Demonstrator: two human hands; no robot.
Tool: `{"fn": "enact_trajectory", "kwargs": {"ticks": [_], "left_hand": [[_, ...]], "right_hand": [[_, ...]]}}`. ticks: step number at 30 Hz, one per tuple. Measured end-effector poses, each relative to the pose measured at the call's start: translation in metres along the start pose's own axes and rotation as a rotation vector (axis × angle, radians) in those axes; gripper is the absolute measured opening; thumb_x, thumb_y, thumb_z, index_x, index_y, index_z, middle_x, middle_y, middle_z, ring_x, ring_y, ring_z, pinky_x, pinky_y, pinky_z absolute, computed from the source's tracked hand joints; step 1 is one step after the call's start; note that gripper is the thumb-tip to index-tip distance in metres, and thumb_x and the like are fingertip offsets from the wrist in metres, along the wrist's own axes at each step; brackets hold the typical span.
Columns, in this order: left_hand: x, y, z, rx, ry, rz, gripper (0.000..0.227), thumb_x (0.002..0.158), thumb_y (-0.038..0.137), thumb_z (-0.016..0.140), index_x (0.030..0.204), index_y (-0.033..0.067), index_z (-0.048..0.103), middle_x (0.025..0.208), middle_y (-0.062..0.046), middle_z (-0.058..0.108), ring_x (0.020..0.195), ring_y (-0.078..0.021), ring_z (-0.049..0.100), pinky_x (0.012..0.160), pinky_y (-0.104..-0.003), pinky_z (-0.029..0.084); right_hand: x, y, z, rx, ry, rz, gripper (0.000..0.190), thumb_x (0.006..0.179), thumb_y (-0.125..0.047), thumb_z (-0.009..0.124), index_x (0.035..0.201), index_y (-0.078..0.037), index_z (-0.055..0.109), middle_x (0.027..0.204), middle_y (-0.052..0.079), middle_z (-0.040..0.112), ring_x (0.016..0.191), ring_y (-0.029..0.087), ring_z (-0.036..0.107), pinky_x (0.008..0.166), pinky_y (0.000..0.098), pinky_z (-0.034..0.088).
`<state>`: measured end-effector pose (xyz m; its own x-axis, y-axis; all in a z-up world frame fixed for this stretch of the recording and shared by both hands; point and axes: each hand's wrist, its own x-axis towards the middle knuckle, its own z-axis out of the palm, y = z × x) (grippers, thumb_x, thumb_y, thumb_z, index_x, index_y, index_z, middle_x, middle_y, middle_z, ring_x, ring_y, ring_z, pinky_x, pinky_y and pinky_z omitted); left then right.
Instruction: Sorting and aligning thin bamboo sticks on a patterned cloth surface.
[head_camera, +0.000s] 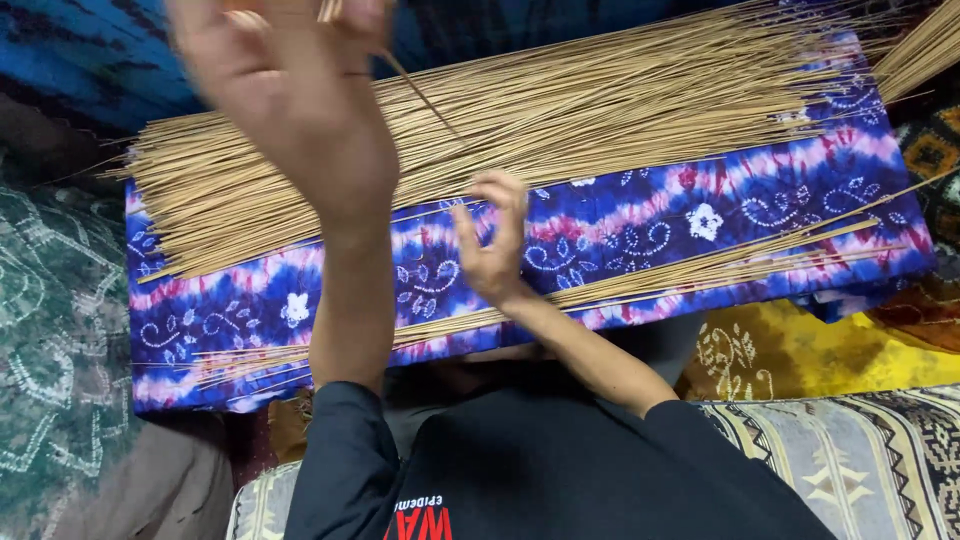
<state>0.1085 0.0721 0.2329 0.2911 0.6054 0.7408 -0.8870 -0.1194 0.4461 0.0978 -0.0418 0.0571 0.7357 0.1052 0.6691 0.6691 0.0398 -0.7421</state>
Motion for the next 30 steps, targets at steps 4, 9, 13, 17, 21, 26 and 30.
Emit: {"fn": "enact_trajectory", "kwargs": {"ticks": [4, 9, 13, 17, 21, 26, 30], "left_hand": [[0.001, 0.007, -0.036, -0.071, 0.089, -0.04, 0.025, 0.123, 0.013, 0.062, 0.147, 0.0167, 0.066, 0.115, -0.023, 0.07, 0.085, -0.0335, 0.059, 0.076, -0.046, 0.054], [-0.031, 0.004, -0.052, -0.188, 0.267, -0.166, 0.013, 0.115, 0.015, 0.052, 0.126, 0.0127, 0.058, 0.114, -0.009, 0.062, 0.1, -0.0155, 0.063, 0.096, -0.033, 0.058], [-0.093, -0.01, -0.076, 0.01, 0.454, -0.312, 0.016, 0.113, 0.02, 0.051, 0.129, 0.0157, 0.051, 0.121, -0.005, 0.065, 0.108, -0.0107, 0.067, 0.104, -0.031, 0.057], [-0.15, -0.028, -0.114, 0.035, 0.613, -0.481, 0.018, 0.111, 0.018, 0.052, 0.129, 0.0182, 0.051, 0.123, -0.013, 0.068, 0.114, -0.0208, 0.071, 0.104, -0.039, 0.06], [-0.178, -0.029, -0.146, 0.119, 0.643, -0.562, 0.018, 0.11, 0.014, 0.051, 0.127, 0.0165, 0.047, 0.126, -0.015, 0.067, 0.118, -0.023, 0.07, 0.103, -0.039, 0.059], [-0.218, -0.021, -0.164, 0.359, 0.81, -0.577, 0.055, 0.105, 0.012, 0.067, 0.15, 0.0146, 0.035, 0.155, -0.023, 0.043, 0.132, -0.0307, 0.059, 0.103, -0.042, 0.054], [-0.256, -0.012, -0.116, 0.844, 0.443, -0.404, 0.053, 0.098, 0.0, 0.067, 0.145, 0.0143, 0.046, 0.143, -0.009, 0.049, 0.117, -0.0155, 0.053, 0.089, -0.023, 0.042]], "right_hand": [[0.015, 0.026, -0.036, -0.161, 0.135, -0.104, 0.039, 0.094, -0.024, 0.064, 0.125, -0.011, 0.045, 0.134, 0.014, 0.045, 0.129, 0.03, 0.048, 0.118, 0.0475, 0.044], [0.028, 0.036, -0.085, -0.043, 0.063, -0.159, 0.04, 0.104, -0.016, 0.059, 0.134, -0.008, 0.034, 0.119, 0.018, 0.053, 0.094, 0.025, 0.061, 0.088, 0.0369, 0.057], [0.023, 0.073, -0.126, -0.094, 0.058, -0.017, 0.054, 0.108, -0.004, 0.057, 0.154, -0.001, 0.027, 0.125, 0.022, 0.059, 0.095, 0.025, 0.067, 0.092, 0.0374, 0.053], [0.021, 0.105, -0.152, -0.39, 0.044, -0.095, 0.035, 0.098, 0.006, 0.058, 0.132, 0.0, 0.065, 0.111, 0.016, 0.074, 0.086, 0.028, 0.075, 0.076, 0.0369, 0.057], [0.023, 0.119, -0.178, -0.534, -0.128, -0.15, 0.022, 0.099, 0.004, 0.066, 0.117, -0.005, 0.075, 0.095, 0.013, 0.074, 0.083, 0.034, 0.072, 0.077, 0.0409, 0.054], [0.008, 0.128, -0.184, -0.599, -0.25, -0.143, 0.015, 0.101, -0.002, 0.07, 0.112, -0.009, 0.078, 0.086, 0.008, 0.071, 0.079, 0.029, 0.07, 0.074, 0.0381, 0.053], [-0.001, 0.119, -0.176, -0.617, -0.328, -0.152, 0.012, 0.101, -0.006, 0.071, 0.111, -0.011, 0.078, 0.083, 0.006, 0.07, 0.079, 0.029, 0.071, 0.074, 0.0371, 0.054]]}}
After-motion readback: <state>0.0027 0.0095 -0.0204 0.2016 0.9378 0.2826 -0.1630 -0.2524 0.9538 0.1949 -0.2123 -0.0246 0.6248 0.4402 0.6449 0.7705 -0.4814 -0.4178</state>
